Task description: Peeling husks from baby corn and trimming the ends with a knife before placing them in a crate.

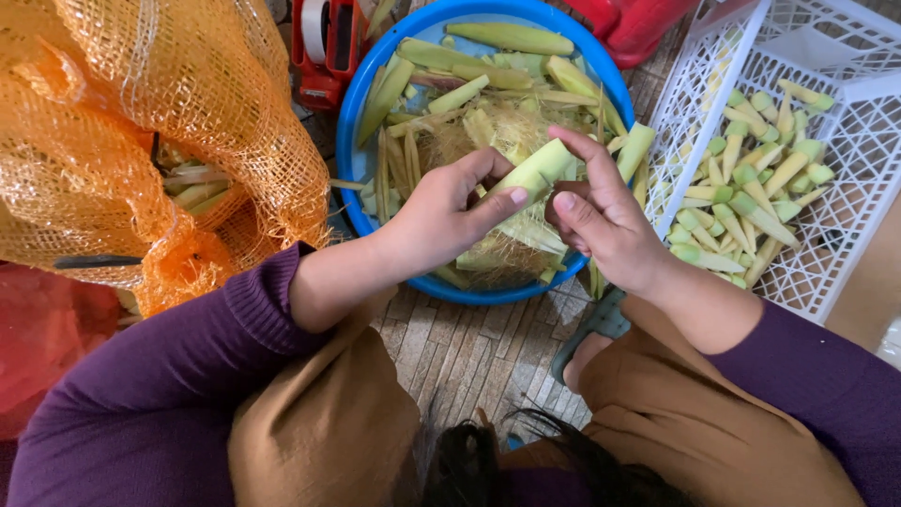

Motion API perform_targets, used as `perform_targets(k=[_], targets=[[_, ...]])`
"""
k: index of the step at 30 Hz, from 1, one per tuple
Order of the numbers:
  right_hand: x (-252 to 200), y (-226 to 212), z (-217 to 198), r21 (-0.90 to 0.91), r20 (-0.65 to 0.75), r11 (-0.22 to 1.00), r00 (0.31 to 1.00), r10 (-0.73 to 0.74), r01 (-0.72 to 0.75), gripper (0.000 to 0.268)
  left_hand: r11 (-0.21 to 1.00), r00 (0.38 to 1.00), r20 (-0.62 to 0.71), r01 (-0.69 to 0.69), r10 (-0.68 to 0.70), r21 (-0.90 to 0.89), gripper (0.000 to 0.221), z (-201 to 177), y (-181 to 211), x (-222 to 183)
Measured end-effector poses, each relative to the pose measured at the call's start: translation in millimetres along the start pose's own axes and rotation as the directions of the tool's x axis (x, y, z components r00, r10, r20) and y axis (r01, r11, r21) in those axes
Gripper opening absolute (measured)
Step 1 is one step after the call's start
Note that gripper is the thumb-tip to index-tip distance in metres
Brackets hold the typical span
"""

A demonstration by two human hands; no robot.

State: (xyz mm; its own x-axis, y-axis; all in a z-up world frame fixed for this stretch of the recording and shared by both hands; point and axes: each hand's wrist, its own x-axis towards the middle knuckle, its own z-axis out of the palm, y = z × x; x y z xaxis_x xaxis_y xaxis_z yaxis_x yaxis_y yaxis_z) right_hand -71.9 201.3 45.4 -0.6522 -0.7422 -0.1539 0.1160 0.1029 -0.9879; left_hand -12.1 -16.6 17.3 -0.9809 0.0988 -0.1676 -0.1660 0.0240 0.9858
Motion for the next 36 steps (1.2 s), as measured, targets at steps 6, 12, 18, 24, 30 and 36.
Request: perform_targets(k=[6,12,18,24,30,36], targets=[[-0.3,-1.8,1.3,-0.018,-0.015,0.996,0.997,0.082,-0.082,0.052,0.968,0.993,-0.023,-0.11,0.118,0.227,0.02,-1.5,12.0,-4.3],[1.5,10.0,-7.3,0.012,0.027,0.999,0.998,-0.05,0.05,0.049,0.95,0.959,0.234,0.214,-0.16,-0.226,0.054,-6.5,35.3,-5.6],[-0.4,11.5,-10.5,-0.027,0.032,0.999,0.998,-0.047,0.047,0.049,0.995,0.994,0.085,-0.063,0.07,-0.081,0.025,0.3,13.4,-1.8],[-2.3,10.1,-7.8,-0.048,0.004,0.998,1.0,-0.03,0.03,0.046,0.992,0.992,0.048,-0.122,0.121,0.022,0.026,5.4,5.3,-0.2],[-4.5,0.8,-14.3,-0.064,0.033,0.998,0.999,-0.005,0.007,0.041,0.97,0.936,0.33,0.179,-0.118,-0.162,0.035,-7.5,27.4,3.4],[-4.4,-9.1,-9.8,-0.056,0.013,0.998,0.999,0.042,-0.041,0.056,0.989,0.978,0.144,-0.146,0.149,-0.035,0.019,-6.0,14.6,2.4]])
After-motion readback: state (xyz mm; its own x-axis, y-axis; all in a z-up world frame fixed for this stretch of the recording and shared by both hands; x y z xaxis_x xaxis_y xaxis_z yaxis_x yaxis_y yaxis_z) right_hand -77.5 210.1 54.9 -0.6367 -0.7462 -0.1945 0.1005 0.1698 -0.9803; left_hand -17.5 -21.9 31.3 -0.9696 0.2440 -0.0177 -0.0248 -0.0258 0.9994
